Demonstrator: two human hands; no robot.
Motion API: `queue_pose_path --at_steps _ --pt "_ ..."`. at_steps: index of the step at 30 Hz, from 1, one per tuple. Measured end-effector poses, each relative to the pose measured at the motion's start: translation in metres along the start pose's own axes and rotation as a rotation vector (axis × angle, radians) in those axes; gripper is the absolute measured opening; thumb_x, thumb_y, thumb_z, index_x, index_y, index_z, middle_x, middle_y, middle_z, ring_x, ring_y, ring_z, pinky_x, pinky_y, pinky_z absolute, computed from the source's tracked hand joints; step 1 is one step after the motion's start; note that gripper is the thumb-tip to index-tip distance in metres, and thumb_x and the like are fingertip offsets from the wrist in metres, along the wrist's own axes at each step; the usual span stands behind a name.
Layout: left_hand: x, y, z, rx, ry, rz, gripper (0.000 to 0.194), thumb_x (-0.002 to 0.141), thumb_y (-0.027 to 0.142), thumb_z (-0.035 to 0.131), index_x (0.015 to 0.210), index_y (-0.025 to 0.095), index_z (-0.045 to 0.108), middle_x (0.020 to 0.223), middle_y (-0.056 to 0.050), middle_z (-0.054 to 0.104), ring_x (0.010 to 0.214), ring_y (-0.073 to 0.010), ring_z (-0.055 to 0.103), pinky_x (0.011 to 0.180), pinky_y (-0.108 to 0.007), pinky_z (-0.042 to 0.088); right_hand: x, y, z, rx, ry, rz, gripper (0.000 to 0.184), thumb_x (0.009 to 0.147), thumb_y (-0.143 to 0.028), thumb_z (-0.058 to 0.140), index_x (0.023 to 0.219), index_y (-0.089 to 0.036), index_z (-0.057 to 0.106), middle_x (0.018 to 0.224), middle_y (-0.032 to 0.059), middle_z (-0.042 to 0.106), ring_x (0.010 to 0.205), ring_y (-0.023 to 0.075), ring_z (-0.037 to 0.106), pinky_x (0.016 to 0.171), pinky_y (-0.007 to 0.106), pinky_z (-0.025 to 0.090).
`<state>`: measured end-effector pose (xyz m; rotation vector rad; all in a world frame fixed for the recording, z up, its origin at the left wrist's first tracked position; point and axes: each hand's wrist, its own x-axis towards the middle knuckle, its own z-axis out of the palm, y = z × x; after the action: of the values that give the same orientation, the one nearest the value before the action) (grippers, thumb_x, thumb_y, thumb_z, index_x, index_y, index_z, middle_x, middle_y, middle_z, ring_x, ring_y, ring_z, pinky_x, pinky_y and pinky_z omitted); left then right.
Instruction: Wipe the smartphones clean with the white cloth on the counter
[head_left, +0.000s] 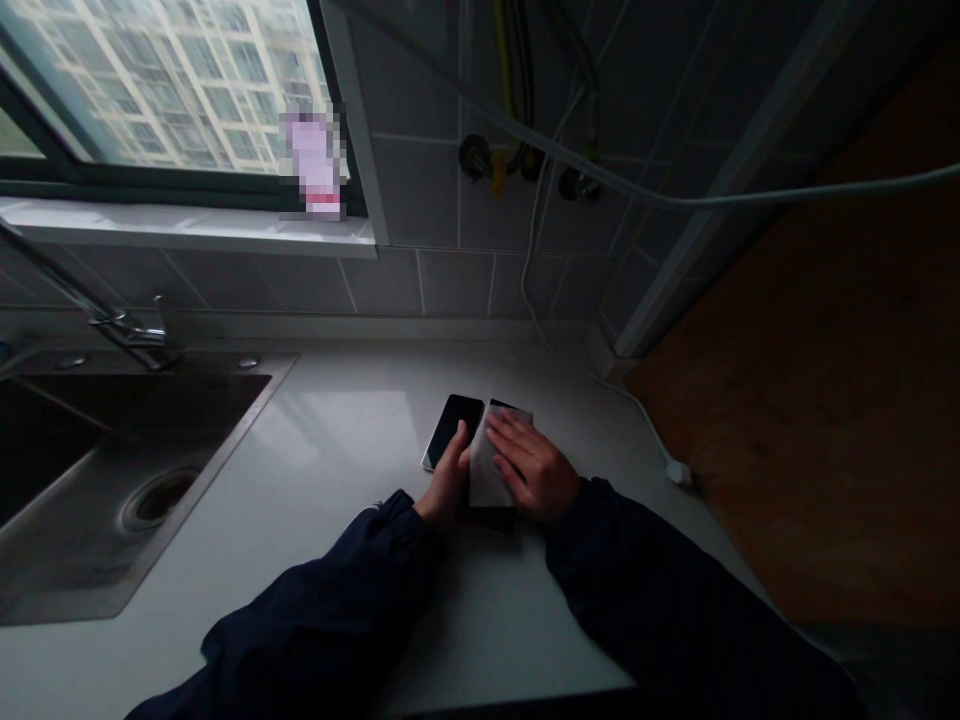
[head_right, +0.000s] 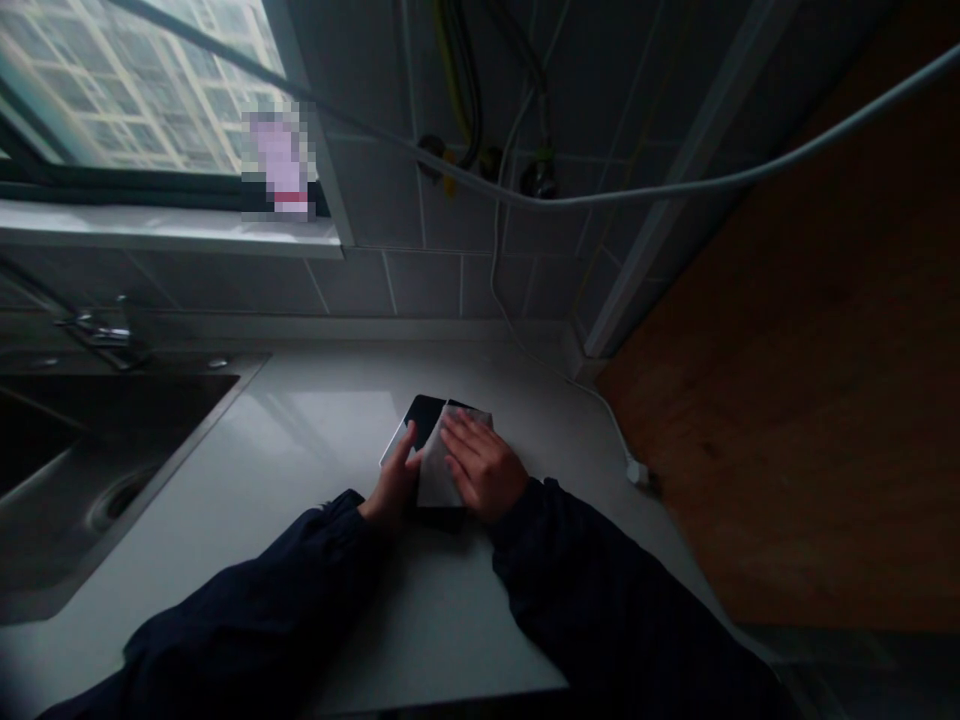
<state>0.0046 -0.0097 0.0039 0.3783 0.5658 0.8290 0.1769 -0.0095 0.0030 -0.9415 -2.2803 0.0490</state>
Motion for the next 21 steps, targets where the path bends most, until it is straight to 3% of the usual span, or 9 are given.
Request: queue_pose_path --at_steps 4,8,11,16,21 --pt "-0.005 0.002 0.008 0.004 -0.006 0.018 0.062 0.101 0.056 0.046 0.14 0.011 0.063 0.111 -0.016 0.076 0.111 -0.0327 0.071 0.098 -0.039 0.05 -0.005 0.002 0.005 -0.059 -0.092 0.032 0.065 0.104 -0.042 0.048 0.159 -0.009 0.035 0.166 0.0202 0.03 0.156 0.0355 0.024 0.121 0.062 0.035" --pt "-0.009 0.004 0.013 -0.024 -0.05 0.019 0.061 0.102 0.055 0.043 0.145 0.014 0.058 0.12 -0.016 0.075 0.119 -0.0315 0.068 0.105 -0.04 0.047 -0.009 0.001 0.013 -0.091 -0.12 0.03 0.081 0.102 -0.057 0.047 0.164 -0.013 0.02 0.171 0.0184 0.014 0.159 0.0379 0.009 0.122 0.066 0.027" --pt "-0.008 0.004 0.008 -0.071 -0.047 -0.002 0.072 0.101 0.064 0.035 0.147 0.013 0.055 0.124 -0.018 0.073 0.121 -0.0331 0.067 0.108 -0.044 0.046 -0.009 -0.003 0.015 -0.057 -0.155 -0.002 0.087 0.1 -0.065 0.045 0.164 -0.013 0.02 0.171 0.0176 0.017 0.159 0.0366 0.01 0.123 0.063 0.026" --pt "-0.003 0.004 0.0 -0.123 0.095 -0.006 0.09 0.095 0.076 0.033 0.142 0.003 0.056 0.117 -0.024 0.074 0.113 -0.0358 0.07 0.107 -0.047 0.047 -0.008 -0.016 0.013 0.043 -0.277 -0.107 0.089 0.097 -0.073 0.043 0.16 -0.011 0.034 0.167 0.0173 0.031 0.158 0.0343 0.019 0.126 0.056 0.025" --pt "-0.003 0.005 0.001 -0.088 0.063 -0.027 0.088 0.096 0.075 0.027 0.141 0.006 0.059 0.113 -0.022 0.075 0.109 -0.035 0.072 0.101 -0.046 0.051 -0.007 -0.007 0.011 0.007 -0.209 -0.012 0.076 0.102 -0.066 0.038 0.16 -0.016 0.036 0.167 0.0148 0.032 0.157 0.0345 0.023 0.122 0.06 0.032"
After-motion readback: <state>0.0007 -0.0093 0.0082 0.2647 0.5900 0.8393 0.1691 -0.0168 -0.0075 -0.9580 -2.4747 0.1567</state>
